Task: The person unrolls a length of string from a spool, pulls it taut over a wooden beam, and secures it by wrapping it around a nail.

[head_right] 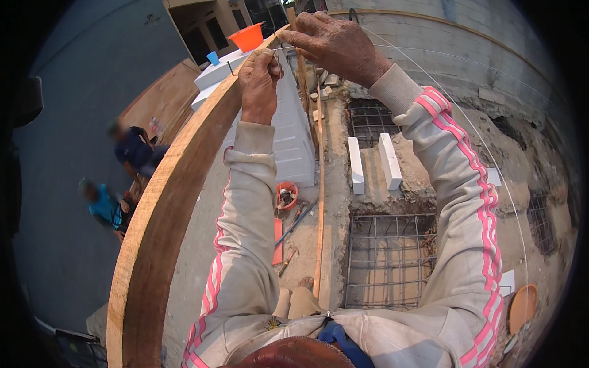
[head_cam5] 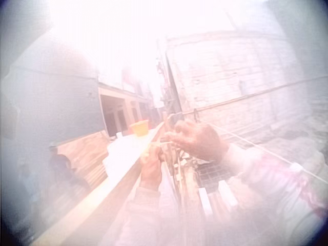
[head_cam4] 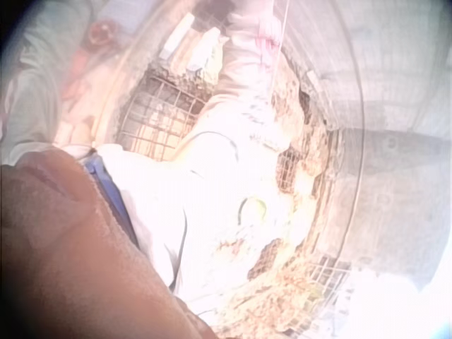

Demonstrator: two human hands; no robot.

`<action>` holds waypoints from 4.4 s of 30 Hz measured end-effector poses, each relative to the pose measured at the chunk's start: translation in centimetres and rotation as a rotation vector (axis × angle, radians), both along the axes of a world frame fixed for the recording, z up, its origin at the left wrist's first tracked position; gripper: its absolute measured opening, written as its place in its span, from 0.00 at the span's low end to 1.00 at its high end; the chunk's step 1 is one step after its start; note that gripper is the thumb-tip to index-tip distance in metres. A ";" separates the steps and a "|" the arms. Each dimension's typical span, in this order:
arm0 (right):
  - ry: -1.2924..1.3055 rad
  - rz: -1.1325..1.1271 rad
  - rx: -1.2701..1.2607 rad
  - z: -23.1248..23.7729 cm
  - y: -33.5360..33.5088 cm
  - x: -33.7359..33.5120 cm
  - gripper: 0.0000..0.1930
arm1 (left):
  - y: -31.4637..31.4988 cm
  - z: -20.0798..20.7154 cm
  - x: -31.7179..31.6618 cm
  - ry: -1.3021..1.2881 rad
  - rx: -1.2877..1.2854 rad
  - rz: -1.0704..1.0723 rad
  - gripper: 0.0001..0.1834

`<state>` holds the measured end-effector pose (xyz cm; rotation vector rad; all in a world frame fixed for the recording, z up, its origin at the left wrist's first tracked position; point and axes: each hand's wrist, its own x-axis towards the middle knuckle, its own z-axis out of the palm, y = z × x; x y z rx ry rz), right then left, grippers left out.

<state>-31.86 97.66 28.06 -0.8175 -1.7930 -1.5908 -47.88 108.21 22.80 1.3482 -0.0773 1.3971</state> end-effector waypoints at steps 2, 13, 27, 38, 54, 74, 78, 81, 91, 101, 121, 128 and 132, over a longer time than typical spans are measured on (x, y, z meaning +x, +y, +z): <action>0.084 -0.061 -0.055 -1.5 -1.0 -0.5 0.11 | -0.1 0.2 0.2 0.018 0.027 0.067 0.06; 1.040 0.806 -0.996 -4.7 2.8 -3.5 0.14 | 0.1 0.3 -0.8 0.156 0.266 0.347 0.08; 1.322 1.043 -1.032 -6.7 1.0 -0.3 0.06 | -1.9 0.2 -1.1 0.323 0.832 1.274 0.06; 0.310 -0.022 -0.095 -3.1 -3.8 -2.3 0.08 | -1.0 -0.6 -1.3 0.310 0.740 1.233 0.06; 0.280 0.166 -0.534 -0.5 1.4 -0.8 0.09 | -1.3 -0.2 -1.2 0.167 0.693 1.257 0.07; 0.392 0.166 -0.526 3.2 6.7 -2.5 0.07 | 2.3 1.0 -18.5 0.873 0.422 0.892 0.17; 0.378 0.177 -0.490 2.6 6.7 -2.7 0.08 | 2.4 6.6 -14.6 0.733 0.434 0.752 0.18; 0.385 0.190 -0.490 2.5 6.2 -2.7 0.07 | 1.4 8.2 -10.5 0.892 0.499 0.661 0.18; 0.412 0.131 -0.509 2.4 5.7 -2.9 0.09 | -0.5 9.1 -8.2 0.923 0.290 0.540 0.19; 0.385 0.174 -0.497 3.3 6.2 -3.3 0.10 | 0.3 9.0 -8.2 0.804 0.207 0.367 0.09; 0.331 0.062 -0.590 1.6 7.1 -5.0 0.08 | 3.7 9.5 -10.1 1.082 0.568 0.720 0.13; 0.311 0.049 -0.478 0.6 7.7 -6.2 0.07 | 3.8 9.6 -11.2 1.083 0.516 0.579 0.13; 0.361 0.016 -0.575 1.0 8.2 -6.7 0.06 | 4.1 10.1 -11.3 1.111 0.542 0.613 0.15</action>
